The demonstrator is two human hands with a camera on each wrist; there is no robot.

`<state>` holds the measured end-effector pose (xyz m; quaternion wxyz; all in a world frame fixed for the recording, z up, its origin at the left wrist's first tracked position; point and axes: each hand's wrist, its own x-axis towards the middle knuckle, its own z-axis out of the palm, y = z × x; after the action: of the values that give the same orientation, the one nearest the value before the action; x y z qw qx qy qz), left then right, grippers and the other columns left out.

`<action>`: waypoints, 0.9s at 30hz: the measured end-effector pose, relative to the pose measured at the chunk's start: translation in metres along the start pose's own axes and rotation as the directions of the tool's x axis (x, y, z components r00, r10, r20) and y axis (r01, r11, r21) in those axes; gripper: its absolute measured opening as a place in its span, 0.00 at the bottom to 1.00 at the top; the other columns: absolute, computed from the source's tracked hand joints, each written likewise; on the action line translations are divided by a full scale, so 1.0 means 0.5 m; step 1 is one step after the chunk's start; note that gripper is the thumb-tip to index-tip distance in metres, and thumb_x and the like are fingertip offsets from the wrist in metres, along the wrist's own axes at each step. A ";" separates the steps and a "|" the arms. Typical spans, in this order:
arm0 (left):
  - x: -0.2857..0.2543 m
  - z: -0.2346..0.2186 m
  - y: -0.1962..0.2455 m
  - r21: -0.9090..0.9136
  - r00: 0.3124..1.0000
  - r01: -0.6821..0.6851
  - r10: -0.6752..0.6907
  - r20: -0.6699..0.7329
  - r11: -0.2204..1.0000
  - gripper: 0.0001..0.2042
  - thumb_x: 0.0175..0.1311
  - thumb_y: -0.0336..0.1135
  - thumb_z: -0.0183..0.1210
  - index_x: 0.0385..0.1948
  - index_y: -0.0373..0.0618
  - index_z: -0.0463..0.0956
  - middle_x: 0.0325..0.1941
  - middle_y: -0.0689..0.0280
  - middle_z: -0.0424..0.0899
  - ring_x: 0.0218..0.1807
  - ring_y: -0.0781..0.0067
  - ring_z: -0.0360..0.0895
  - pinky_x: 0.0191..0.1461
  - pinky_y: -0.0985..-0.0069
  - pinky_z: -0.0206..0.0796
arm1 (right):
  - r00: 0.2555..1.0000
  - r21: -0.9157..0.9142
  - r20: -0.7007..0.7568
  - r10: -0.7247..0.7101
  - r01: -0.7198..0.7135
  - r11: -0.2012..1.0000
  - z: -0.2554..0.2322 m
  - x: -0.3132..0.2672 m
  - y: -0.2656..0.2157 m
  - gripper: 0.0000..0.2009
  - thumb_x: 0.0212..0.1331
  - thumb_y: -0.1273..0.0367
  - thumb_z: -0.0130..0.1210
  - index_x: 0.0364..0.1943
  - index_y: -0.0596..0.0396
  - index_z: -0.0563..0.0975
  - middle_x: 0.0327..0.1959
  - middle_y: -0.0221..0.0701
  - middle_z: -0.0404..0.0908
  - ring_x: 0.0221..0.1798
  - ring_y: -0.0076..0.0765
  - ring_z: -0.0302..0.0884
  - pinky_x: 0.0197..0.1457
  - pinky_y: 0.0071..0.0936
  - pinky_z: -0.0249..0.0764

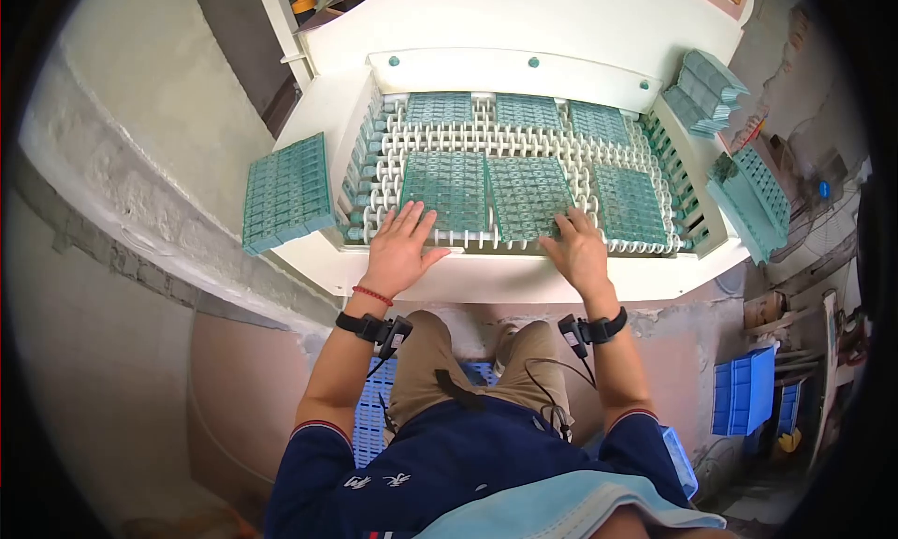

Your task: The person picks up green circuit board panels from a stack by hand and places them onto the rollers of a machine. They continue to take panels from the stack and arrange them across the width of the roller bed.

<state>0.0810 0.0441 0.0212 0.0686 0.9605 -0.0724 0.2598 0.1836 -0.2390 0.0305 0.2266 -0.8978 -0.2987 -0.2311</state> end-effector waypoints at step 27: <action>-0.033 -0.017 -0.021 -0.207 0.954 0.005 -0.067 -0.294 0.978 0.25 0.49 0.47 0.60 0.46 0.40 0.70 0.55 0.55 0.67 0.62 0.56 0.59 0.64 0.56 0.48 | 0.985 0.225 0.113 -0.130 0.103 0.969 -0.014 0.071 -0.187 0.16 0.45 0.63 0.60 0.35 0.60 0.76 0.42 0.42 0.76 0.46 0.48 0.71 0.49 0.38 0.66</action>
<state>0.0644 0.0575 0.0192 0.1816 0.8992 -0.0697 0.3920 0.1473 -0.1603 0.0807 0.2902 -0.8613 -0.3884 -0.1523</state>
